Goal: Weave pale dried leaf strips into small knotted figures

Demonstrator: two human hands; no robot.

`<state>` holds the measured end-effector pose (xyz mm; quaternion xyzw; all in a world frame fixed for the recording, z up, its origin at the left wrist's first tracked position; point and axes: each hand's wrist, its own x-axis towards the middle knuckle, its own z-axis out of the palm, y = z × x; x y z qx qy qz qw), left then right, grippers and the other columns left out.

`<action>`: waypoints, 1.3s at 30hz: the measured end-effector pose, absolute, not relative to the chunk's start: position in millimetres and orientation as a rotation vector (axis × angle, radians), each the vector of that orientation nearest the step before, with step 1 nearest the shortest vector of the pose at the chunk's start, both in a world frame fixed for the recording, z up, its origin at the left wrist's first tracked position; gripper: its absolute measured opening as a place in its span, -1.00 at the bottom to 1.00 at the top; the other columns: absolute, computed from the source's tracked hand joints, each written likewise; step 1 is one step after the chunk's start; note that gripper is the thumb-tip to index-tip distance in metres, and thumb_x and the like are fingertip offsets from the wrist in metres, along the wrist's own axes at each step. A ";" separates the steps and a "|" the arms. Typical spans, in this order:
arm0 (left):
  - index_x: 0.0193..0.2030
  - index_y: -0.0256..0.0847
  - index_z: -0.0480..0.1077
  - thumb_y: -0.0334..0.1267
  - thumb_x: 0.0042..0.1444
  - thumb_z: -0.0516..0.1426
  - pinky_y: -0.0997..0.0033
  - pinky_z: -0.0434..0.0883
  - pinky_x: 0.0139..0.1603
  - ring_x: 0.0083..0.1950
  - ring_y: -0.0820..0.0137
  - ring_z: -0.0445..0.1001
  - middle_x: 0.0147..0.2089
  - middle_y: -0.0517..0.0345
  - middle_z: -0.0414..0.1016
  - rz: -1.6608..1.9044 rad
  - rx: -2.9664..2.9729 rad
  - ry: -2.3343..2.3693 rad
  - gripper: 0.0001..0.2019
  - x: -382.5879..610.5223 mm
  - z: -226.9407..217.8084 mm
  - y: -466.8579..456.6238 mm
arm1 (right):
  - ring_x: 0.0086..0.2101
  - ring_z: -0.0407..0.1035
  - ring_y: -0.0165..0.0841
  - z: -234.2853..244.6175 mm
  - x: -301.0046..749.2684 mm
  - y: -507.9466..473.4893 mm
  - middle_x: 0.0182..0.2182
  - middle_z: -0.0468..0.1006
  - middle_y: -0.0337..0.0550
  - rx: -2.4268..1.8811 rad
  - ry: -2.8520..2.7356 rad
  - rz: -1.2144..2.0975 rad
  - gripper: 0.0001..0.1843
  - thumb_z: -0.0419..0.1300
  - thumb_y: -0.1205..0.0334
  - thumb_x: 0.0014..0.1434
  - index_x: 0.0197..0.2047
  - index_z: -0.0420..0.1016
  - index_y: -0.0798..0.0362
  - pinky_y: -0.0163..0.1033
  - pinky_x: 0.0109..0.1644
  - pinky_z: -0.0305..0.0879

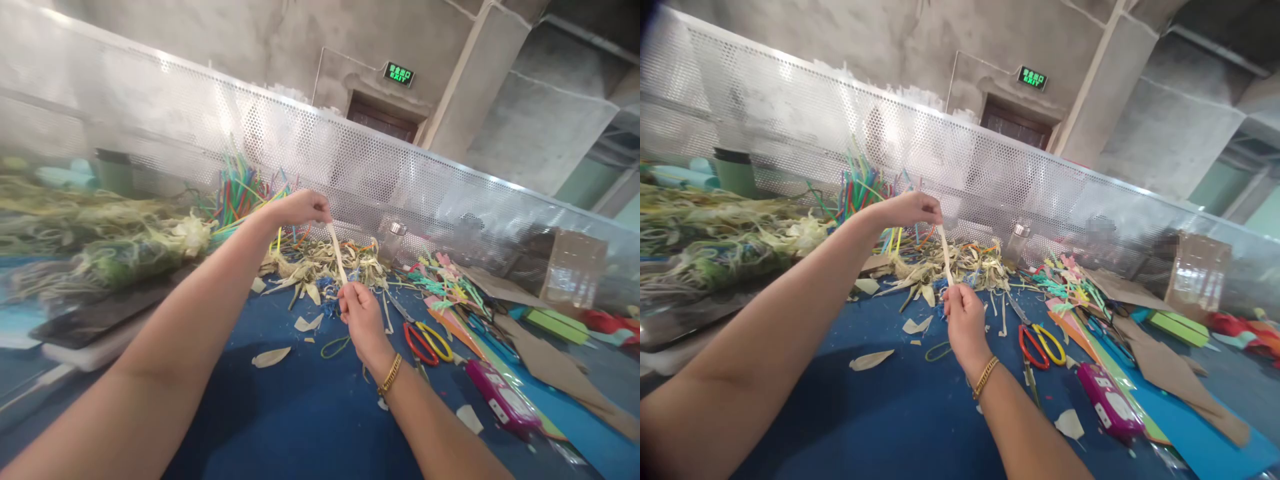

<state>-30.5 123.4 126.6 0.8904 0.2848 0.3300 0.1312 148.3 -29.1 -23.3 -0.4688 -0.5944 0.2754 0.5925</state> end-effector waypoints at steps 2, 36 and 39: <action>-0.43 -0.24 0.45 -0.17 -0.03 0.17 0.45 0.19 -0.33 -0.40 0.47 0.30 -0.46 0.17 0.43 1.040 2.524 0.907 -0.84 -43.0 124.6 133.8 | -0.59 0.12 -0.48 -24.2 145.7 -31.2 -0.61 0.25 -0.33 -1.084 -1.408 0.624 -0.65 0.02 -0.05 0.24 -0.41 0.38 0.03 -0.37 -0.52 0.06; -0.59 -0.23 0.41 -0.05 0.02 0.15 0.44 0.23 -0.35 -0.49 0.48 0.28 -0.56 0.16 0.42 0.537 2.443 0.643 -0.68 -14.4 117.6 105.3 | -0.60 0.06 -0.49 -25.0 137.0 -40.2 -0.62 0.23 -0.32 -1.216 -1.296 0.759 -0.58 0.10 -0.15 0.15 -0.42 0.45 0.06 -0.35 -0.52 -0.02; -0.60 -0.22 0.41 0.02 0.02 0.15 0.43 0.19 -0.41 -0.53 0.48 0.23 -0.58 0.14 0.40 0.632 2.448 0.732 -0.64 -22.5 116.9 113.1 | -0.53 0.14 -0.47 -25.5 137.7 -39.3 -0.54 0.34 -0.26 -1.193 -1.328 0.682 -0.58 0.09 -0.12 0.17 -0.47 0.41 0.05 -0.34 -0.46 0.07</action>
